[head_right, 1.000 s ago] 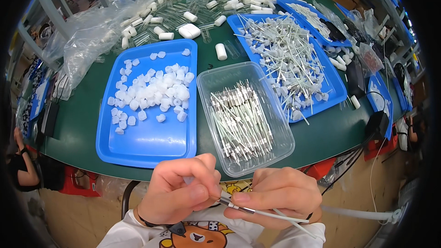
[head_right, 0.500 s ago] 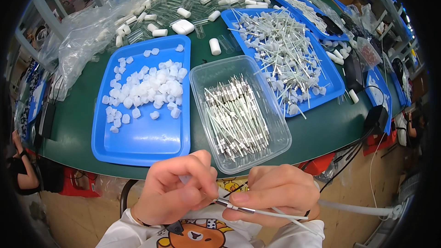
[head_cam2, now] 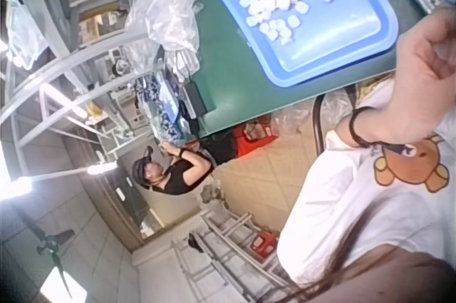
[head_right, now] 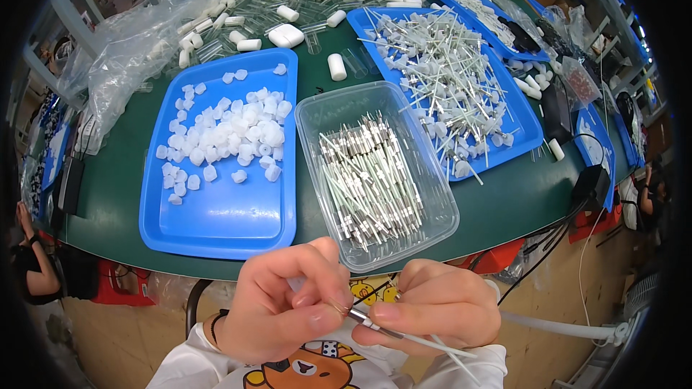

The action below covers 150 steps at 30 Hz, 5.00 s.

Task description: Assembling small white plastic components and tubes at a workbench.

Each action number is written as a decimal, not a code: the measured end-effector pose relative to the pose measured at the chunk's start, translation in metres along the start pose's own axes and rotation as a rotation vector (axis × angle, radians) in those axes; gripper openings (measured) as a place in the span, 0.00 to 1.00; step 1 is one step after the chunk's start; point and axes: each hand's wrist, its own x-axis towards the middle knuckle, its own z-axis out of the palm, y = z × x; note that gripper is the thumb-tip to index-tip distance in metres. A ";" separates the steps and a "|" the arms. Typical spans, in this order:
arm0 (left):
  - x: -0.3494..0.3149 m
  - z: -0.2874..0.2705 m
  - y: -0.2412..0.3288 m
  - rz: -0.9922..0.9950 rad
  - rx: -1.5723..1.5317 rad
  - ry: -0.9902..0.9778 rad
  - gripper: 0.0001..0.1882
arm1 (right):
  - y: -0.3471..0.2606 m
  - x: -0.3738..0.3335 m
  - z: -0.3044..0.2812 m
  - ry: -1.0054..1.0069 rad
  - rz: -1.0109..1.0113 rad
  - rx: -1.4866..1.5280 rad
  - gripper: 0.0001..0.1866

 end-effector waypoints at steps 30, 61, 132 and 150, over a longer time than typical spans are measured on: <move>0.002 -0.025 0.000 0.387 0.295 -0.050 0.15 | -0.013 0.013 -0.004 -0.059 0.029 -0.069 0.16; -0.002 -0.026 -0.004 0.259 -0.037 -0.113 0.17 | -0.021 0.009 0.004 -0.234 -0.170 -0.378 0.20; 0.000 -0.032 -0.004 0.594 0.606 -0.131 0.17 | -0.009 0.009 0.007 0.001 0.443 0.077 0.10; 0.002 -0.015 0.001 0.407 0.598 0.039 0.06 | -0.015 0.015 0.006 0.155 0.855 0.495 0.02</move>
